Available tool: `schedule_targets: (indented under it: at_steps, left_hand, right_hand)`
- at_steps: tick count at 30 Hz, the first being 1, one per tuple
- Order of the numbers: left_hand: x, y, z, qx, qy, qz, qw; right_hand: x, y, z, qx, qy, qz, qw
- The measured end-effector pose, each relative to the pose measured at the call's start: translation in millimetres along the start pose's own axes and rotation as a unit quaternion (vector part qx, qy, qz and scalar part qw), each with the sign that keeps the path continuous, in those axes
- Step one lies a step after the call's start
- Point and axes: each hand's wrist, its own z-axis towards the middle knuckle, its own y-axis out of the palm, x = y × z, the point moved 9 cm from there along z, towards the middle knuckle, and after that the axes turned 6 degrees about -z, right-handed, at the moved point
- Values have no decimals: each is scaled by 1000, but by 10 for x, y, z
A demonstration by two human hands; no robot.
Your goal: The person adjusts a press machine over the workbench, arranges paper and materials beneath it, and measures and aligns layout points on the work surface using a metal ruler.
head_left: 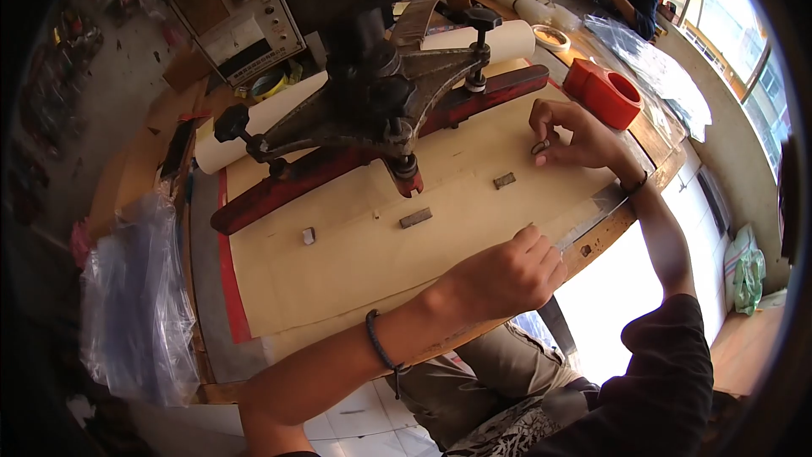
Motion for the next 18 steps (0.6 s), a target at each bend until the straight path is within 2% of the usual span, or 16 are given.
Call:
schedule_targets:
  at_steps: [11, 14, 15, 18]
  left_hand:
    - [18, -2, -8, -4, 8, 19, 1000]
    - [15, -2, -11, -5, 9, 18, 1000]
    - [12, -1, -17, -3, 6, 17, 1000]
    - [14, 6, -12, 2, 3, 18, 1000]
  right_hand:
    - [-57, 75, 13, 4, 91, 101, 991]
    - [-275, 222, 109, -49, -19, -16, 999]
    - [-338, 288, 134, -44, -34, -12, 998]
    - [-576, 426, 195, -59, -64, -123, 989]
